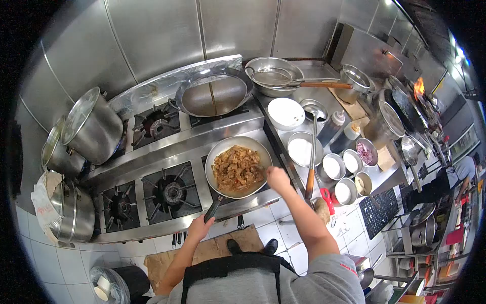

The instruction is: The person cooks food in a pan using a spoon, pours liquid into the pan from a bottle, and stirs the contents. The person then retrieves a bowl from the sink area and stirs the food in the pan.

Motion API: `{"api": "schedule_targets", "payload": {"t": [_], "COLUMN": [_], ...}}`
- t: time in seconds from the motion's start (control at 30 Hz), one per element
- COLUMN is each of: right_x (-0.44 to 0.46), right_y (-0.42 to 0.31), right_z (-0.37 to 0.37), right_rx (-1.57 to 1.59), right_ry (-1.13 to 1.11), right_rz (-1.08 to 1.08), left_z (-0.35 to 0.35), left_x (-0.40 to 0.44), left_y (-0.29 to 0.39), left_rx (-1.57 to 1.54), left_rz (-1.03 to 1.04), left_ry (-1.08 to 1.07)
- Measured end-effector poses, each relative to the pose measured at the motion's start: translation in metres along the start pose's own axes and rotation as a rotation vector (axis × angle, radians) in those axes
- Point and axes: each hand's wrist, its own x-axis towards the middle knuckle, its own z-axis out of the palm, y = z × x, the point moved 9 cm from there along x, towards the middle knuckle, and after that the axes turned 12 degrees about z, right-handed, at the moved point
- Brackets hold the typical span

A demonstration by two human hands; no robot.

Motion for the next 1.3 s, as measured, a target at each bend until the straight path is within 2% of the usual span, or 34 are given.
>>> {"api": "schedule_targets", "payload": {"t": [0.03,0.17,0.33,0.4,0.53,0.67,0.7,0.87,1.07,1.13,1.17,1.2,1.23,1.27,1.3], "right_x": [-0.011,-0.008,-0.037,-0.03,-0.024,-0.045,-0.058,-0.083,-0.092,-0.093,-0.087,-0.072,-0.074,-0.06,-0.064], "right_y": [-0.001,-0.013,-0.102,-0.094,-0.097,-0.142,-0.149,-0.11,-0.122,-0.109,-0.103,-0.089,-0.104,-0.111,-0.128], "right_z": [0.001,-0.01,-0.02,0.013,-0.009,0.014,0.026,0.062,0.054,0.055,0.048,0.072,0.053,0.061,0.03], "right_rx": [-0.055,-0.118,-0.235,-0.259,-0.413,-0.35,-0.229,-0.335,-0.435,-0.562,-0.413,-0.43,-0.376,-0.432,-0.394], "right_ry": [-0.003,-0.083,0.031,-0.008,-0.064,0.021,0.057,-0.098,-0.157,-0.19,-0.164,-0.24,-0.184,-0.199,-0.272], "right_rz": [0.099,-0.049,-0.136,-0.152,-0.165,-0.389,-0.532,-0.587,-0.725,-0.692,-0.66,-0.641,-0.631,-0.54,-0.398], "left_z": [-0.001,-0.007,-0.006,-0.01,-0.005,-0.006,-0.007,-0.006,-0.006,-0.002,-0.007,-0.012,-0.009,0.008,0.001], "left_x": [0.0,0.0,0.002,-0.001,0.001,0.0,0.0,0.001,0.0,0.003,0.001,-0.001,-0.001,0.004,0.004], "left_y": [0.0,-0.002,-0.006,-0.002,-0.009,-0.006,-0.006,-0.01,-0.012,-0.012,-0.004,0.009,0.011,-0.01,0.006], "left_rx": [0.004,0.031,0.061,0.064,0.085,0.065,0.073,0.086,0.038,-0.006,0.008,-0.015,-0.021,-0.151,-0.126], "left_rz": [0.005,0.003,-0.017,-0.025,-0.009,0.026,0.023,0.011,-0.005,0.044,0.065,0.094,0.075,0.082,0.235], "left_ry": [0.015,0.01,-0.025,-0.025,-0.002,0.011,0.013,0.02,0.0,0.02,0.036,0.034,0.01,-0.03,0.047]}}
